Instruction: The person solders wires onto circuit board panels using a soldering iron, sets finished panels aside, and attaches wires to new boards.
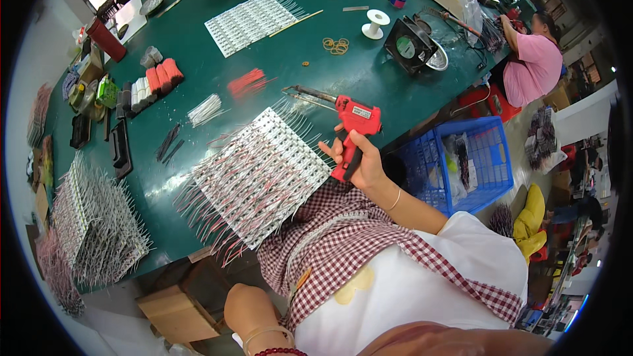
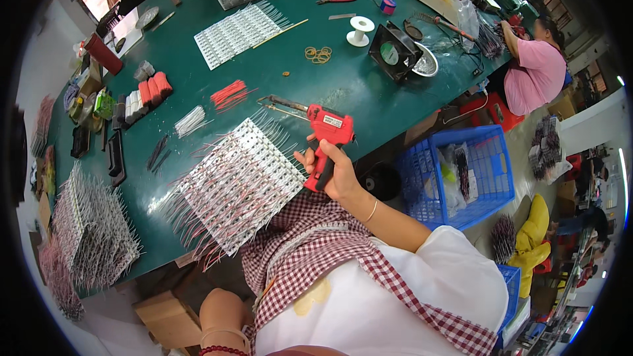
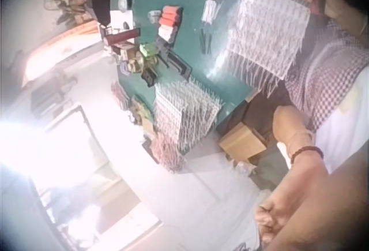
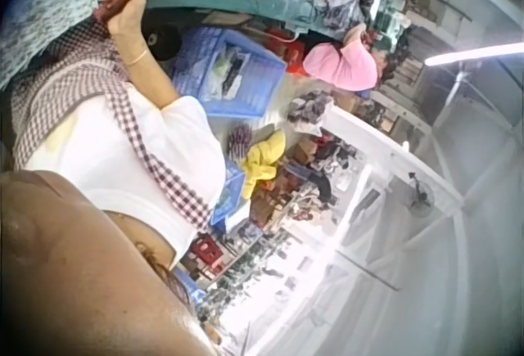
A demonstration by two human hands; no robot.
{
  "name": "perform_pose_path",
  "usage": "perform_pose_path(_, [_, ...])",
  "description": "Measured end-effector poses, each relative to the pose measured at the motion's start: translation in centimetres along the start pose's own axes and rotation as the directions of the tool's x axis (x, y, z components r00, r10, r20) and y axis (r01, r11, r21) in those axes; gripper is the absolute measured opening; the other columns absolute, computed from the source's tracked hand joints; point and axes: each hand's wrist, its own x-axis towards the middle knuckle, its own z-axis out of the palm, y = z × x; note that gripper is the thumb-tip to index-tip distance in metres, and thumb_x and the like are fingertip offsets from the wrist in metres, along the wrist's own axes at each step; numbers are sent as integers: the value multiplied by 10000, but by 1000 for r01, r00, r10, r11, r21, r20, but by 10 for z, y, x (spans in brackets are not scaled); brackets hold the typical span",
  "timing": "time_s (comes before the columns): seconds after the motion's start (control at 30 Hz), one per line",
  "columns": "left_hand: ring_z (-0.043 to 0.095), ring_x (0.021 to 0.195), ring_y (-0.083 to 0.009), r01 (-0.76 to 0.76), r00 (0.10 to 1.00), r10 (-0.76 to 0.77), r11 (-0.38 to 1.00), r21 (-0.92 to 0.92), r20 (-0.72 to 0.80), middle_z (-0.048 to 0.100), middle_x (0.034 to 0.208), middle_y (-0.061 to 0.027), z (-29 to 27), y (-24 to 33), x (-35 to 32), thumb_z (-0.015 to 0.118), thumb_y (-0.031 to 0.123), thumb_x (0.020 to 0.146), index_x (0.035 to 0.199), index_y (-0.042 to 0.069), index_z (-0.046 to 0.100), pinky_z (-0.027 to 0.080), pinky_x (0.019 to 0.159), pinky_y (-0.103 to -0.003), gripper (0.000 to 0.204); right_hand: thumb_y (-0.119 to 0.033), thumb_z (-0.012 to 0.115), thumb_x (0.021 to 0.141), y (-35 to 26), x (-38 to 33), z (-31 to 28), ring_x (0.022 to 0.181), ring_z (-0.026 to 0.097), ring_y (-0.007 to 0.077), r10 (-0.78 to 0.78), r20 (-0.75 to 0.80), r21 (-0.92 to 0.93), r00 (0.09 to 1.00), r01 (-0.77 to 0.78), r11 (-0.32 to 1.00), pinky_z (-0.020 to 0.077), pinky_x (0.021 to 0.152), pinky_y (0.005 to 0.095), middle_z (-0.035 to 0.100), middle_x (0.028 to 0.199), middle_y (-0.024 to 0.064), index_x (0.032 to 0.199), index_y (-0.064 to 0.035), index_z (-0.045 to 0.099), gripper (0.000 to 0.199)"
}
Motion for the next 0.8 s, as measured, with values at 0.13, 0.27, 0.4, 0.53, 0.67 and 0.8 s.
perform_pose_path(0.13, [401, 1100, -222, 26, 999, -27, 999, -29, -19, 462, 1194, -123, 0, 2, 8, 498, 299, 912, 1232, -1, 427, 265, 976, -456, 444, -245, 511, 937, -1, -2, 3, 593, 536, 162, -21, -2, 12, 1000, 21, 1000, 335, 1082, 450, 546, 668, 80, 1098, -32, 487, 268])
perform_pose_path(0.27, [408, 1130, -218, 33, 999, -34, 999, -25, -28, 471, 1199, -112, 1, 1, 12, 495, 284, 921, 1227, 9, 438, 264, 1007, -467, 415, -244, 507, 939, -2, -2, 4, 575, 532, 160, -25, -15, 0, 1000, 25, 1000, 310, 1097, 487, 545, 662, 75, 1095, -35, 485, 262])
perform_pose_path(0.4, [415, 1161, -213, 61, 997, -62, 998, -29, -45, 480, 1205, -100, 2, -7, 10, 493, 269, 929, 1222, 20, 448, 262, 1039, -477, 387, -252, 507, 942, -5, 1, 3, 575, 531, 155, -34, -18, 4, 999, 34, 999, 296, 1105, 492, 537, 663, 76, 1100, -31, 484, 272])
perform_pose_path(0.53, [422, 1191, -209, 65, 996, -68, 996, -55, -54, 489, 1210, -88, 2, -26, 4, 490, 253, 937, 1217, 30, 459, 261, 1070, -488, 359, -266, 502, 945, -2, 5, 4, 559, 514, 145, -15, -35, -37, 999, 14, 999, 300, 1103, 494, 533, 677, 72, 1116, -35, 476, 288])
perform_pose_path(0.67, [408, 1234, -226, 32, 999, -31, 999, 33, -23, 484, 1250, -96, 10, -44, 10, 491, 290, 933, 1238, 37, 460, 246, 1087, -493, 397, -291, 516, 937, -3, 4, 12, 559, 514, 135, 7, -39, -49, 999, -9, 999, 315, 1088, 509, 531, 675, 68, 1128, -42, 469, 318])
perform_pose_path(0.8, [337, 1344, -303, -184, 977, 122, 899, 396, 176, 445, 1400, -150, 7, -83, -25, 503, 466, 901, 1334, 45, 442, 187, 1091, -492, 607, -292, 504, 945, -9, 3, 11, 541, 505, 124, -10, -53, -11, 999, 10, 1000, 315, 1076, 542, 518, 663, 56, 1138, -37, 471, 321])
